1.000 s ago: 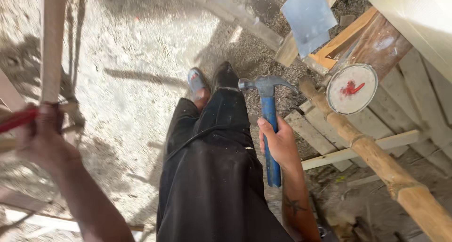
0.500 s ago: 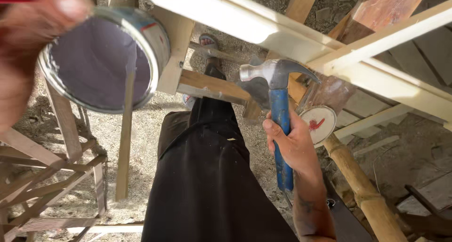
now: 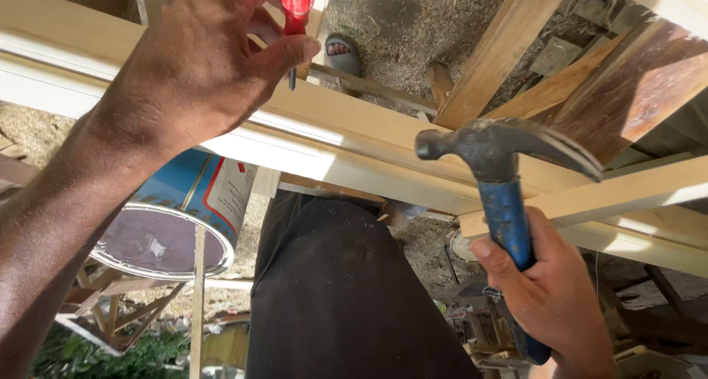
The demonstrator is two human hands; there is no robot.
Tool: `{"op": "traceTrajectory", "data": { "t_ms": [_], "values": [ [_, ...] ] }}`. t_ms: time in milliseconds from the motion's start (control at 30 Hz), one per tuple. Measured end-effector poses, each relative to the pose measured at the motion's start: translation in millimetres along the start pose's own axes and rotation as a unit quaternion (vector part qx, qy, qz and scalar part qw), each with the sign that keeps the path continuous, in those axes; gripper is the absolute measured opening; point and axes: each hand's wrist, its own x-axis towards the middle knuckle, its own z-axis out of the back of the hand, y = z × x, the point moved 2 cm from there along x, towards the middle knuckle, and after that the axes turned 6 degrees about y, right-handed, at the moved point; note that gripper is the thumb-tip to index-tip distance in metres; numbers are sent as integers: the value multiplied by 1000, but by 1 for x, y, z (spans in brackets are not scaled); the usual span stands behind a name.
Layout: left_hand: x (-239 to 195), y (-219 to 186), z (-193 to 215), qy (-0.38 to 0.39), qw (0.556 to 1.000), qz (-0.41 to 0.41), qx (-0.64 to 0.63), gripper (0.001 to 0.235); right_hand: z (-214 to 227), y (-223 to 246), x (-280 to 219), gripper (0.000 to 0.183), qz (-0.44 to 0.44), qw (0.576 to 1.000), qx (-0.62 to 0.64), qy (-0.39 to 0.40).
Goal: The person uses a hammer and a red-handled punch to drive fasteners into a wooden frame. They repeatedly position the punch and strike it to secure the frame components together.
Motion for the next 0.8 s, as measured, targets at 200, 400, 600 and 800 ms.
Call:
{"op": "traceTrajectory", "data": {
  "t_ms": [200, 400, 600, 800],
  "values": [
    [-12, 26, 15, 54, 991, 63, 108, 33, 34, 1, 21, 31, 84, 995, 56, -1],
    [-33, 31, 24, 62, 980, 152, 117, 25, 53, 21, 48, 34, 84, 981, -176, 11],
    [-21, 24, -14, 39, 990, 136, 2, 27, 63, 37, 50, 35, 104, 969, -226, -3],
    [28, -20, -107, 108, 967, 155, -171, 23, 80, 26, 23, 36, 165, 981, -101, 3]
  ]
}}
